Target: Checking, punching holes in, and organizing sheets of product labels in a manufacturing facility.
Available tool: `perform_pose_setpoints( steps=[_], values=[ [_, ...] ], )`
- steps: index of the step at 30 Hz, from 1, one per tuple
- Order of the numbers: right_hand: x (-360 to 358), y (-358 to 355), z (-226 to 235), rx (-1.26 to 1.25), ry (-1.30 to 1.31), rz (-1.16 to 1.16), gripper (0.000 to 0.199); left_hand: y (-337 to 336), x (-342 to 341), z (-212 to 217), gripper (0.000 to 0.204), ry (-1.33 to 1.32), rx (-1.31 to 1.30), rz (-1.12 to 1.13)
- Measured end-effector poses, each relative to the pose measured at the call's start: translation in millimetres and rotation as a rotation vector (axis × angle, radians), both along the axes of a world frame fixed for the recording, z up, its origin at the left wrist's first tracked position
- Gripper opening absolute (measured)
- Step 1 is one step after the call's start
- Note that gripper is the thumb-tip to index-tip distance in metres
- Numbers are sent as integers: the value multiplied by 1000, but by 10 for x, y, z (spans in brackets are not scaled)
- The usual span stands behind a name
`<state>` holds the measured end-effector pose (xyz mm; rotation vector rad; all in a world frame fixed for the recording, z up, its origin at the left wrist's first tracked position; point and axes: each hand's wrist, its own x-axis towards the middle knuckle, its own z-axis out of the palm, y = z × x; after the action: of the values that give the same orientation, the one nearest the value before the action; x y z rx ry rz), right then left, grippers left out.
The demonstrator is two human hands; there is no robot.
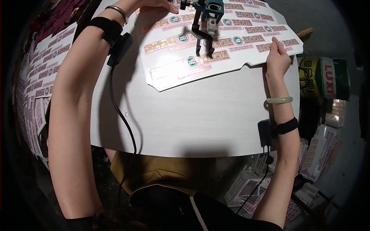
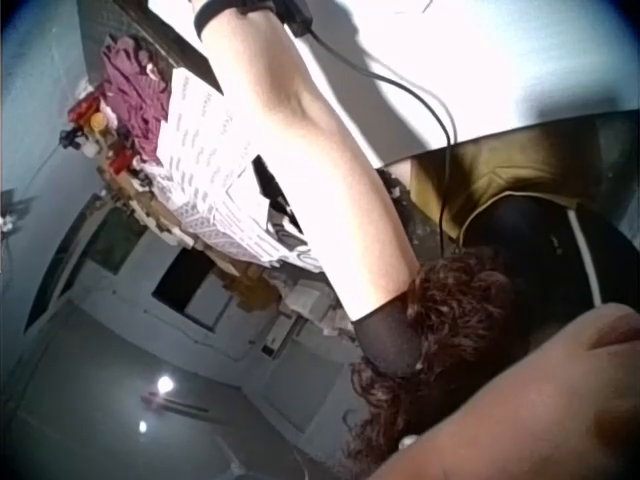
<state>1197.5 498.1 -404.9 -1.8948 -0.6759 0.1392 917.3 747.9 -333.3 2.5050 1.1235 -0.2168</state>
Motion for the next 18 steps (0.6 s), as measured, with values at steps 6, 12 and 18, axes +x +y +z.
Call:
perform_pose_setpoints(
  steps=[6,12,18],
  values=[
    [2,52,-21,35,8,-5,27,-27,32,83,38,21,-44,55],
    [44,455,44,20,88,2,23,77,-312,-99,47,-136,-54,9],
    [119,1012,15,-116,-37,-18,17,-34,-604,-247,45,-238,-135,-2]
  ],
)
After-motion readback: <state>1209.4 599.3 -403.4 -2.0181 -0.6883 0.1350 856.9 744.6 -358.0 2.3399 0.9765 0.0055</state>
